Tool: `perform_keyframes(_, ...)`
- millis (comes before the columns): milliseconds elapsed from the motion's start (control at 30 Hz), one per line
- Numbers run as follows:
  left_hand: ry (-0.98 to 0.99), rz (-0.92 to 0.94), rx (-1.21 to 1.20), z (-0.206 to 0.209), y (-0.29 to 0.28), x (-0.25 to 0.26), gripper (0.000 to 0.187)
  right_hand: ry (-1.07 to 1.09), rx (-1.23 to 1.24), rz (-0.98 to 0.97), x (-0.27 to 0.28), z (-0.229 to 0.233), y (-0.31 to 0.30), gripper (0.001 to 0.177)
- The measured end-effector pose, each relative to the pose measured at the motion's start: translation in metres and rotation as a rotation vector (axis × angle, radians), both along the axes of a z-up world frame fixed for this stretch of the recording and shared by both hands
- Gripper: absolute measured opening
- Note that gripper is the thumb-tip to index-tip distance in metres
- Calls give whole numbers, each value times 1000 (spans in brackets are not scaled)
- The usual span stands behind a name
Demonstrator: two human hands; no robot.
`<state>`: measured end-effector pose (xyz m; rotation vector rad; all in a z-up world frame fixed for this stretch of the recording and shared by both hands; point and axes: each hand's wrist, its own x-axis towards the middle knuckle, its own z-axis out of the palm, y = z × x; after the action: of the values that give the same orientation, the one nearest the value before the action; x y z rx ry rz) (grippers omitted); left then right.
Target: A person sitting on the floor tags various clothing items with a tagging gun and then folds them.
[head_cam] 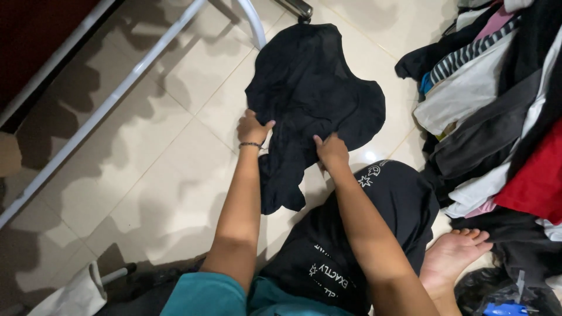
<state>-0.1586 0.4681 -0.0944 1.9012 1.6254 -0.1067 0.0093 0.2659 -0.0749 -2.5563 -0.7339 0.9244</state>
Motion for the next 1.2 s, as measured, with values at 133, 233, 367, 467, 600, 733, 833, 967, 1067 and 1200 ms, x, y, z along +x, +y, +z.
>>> perform_keyframes(133,-10,-19,82,-24,3,16,34,-57,11,163,-7,5,6,50)
perform_keyframes(233,-392,227,201,-48,34,7,33,75,20,116,10,-15,8,29)
perform_keyframes(367,-713,371,695,5,62,-19,21,-286,2,-167,24,5,9,78)
perform_keyframes(467,-639,313,775,71,35,-17,56,-437,162,-184,15,29,13,80)
perform_keyframes(600,-122,181,283,33,-3,-5,34,-476,316,26,8,-8,15,29)
perform_keyframes(733,58,-22,182,0,-32,12,56,-62,-177,129,3,-34,5,72)
perform_keyframes(833,-332,-134,252,-29,-28,25,30,123,-61,148,-7,-46,7,70)
perform_keyframes(967,-1319,504,-634,20,-22,33,23,925,763,-716,-19,43,19,37)
perform_keyframes(1067,-1158,385,-802,43,-33,15,37,1209,711,-896,-35,96,11,49)
perform_keyframes(1200,-797,269,-394,117,-48,26,73,1109,661,-803,-8,33,0,65)
